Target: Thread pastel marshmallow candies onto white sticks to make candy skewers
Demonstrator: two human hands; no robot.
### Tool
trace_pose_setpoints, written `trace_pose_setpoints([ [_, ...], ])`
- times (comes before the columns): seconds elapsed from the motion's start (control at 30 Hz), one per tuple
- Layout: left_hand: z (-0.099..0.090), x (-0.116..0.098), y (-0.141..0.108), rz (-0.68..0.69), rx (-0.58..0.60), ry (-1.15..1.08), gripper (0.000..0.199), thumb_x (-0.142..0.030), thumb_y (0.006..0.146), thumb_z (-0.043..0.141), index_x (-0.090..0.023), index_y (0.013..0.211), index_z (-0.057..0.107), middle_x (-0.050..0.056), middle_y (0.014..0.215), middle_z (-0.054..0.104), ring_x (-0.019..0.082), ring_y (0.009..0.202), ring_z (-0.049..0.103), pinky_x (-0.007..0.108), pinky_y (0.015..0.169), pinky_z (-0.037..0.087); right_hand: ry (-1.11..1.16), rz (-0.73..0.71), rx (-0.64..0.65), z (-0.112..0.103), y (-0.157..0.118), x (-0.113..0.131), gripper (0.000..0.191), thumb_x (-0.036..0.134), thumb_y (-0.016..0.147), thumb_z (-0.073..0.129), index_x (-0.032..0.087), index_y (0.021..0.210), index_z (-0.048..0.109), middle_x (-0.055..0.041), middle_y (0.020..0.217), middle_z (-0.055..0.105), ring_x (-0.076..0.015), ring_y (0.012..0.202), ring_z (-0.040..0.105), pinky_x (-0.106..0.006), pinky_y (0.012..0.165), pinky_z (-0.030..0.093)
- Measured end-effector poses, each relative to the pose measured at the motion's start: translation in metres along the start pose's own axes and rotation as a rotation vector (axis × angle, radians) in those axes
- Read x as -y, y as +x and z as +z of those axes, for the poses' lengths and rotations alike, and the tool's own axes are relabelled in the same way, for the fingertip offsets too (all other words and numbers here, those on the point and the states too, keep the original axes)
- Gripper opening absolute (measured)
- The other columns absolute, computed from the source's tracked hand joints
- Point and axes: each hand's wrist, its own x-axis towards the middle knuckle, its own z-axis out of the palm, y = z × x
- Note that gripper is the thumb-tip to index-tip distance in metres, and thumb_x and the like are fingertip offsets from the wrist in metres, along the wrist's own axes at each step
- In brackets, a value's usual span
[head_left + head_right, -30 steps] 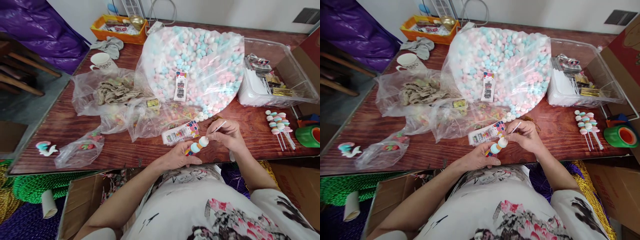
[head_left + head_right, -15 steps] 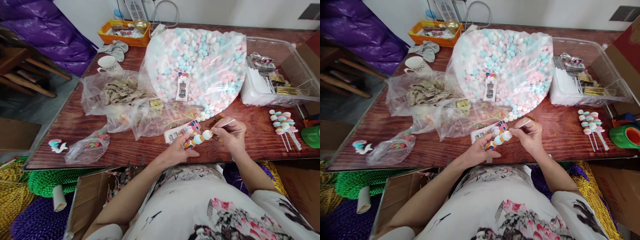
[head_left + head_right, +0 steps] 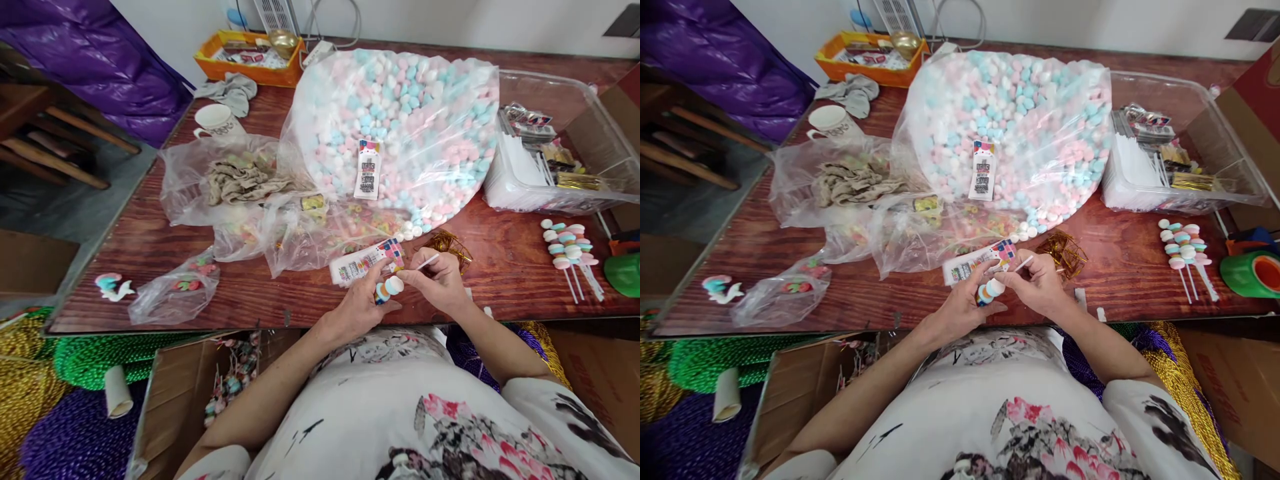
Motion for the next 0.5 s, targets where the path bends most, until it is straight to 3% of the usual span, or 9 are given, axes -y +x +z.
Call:
trace_pose_setpoints([
  [0.23,-0.008,0.004,-0.001,-0.041,0.095,-0.104,0.09,-0.024,0.069,0.082,-0.019,0.146,0.036,0.009,0.123,0.066,0.026,0.11,0.061,0.038,0.097,0.045,0.029,-0.147,0.151,-0.01,0.0,-0.005,0.017,0.024,0.082,0.072,0.019,0.069,0.062,0.0012,0.065,0.062,-0.0114,0.059,0.056,-0.026,0.058,0.046],
  [0.4,-0.013,0.007,0.002,-0.081,0.178,-0.225,0.057,-0.028,0.066,0.084,-0.015,0.117,0.064,0.005,0.112,0.067,0.023,0.104,0.06,0.034,0.095,0.045,-0.013,-0.306,0.262,-0.024,0.009,0.004,0.006,0.018,0.084,0.07,0.021,0.079,0.067,-0.0019,0.073,0.067,-0.0153,0.07,0.063,-0.03,0.066,0.051],
  [0.5,-0.009,0.01,0.003,-0.106,0.195,-0.289,0.05,-0.031,0.064,0.085,-0.014,0.108,0.069,0.003,0.104,0.069,0.022,0.098,0.06,0.033,0.092,0.046,0.006,-0.27,0.287,-0.022,0.011,0.005,0.005,0.022,0.085,0.07,0.021,0.08,0.069,-0.0026,0.074,0.069,-0.0161,0.072,0.065,-0.03,0.067,0.052],
])
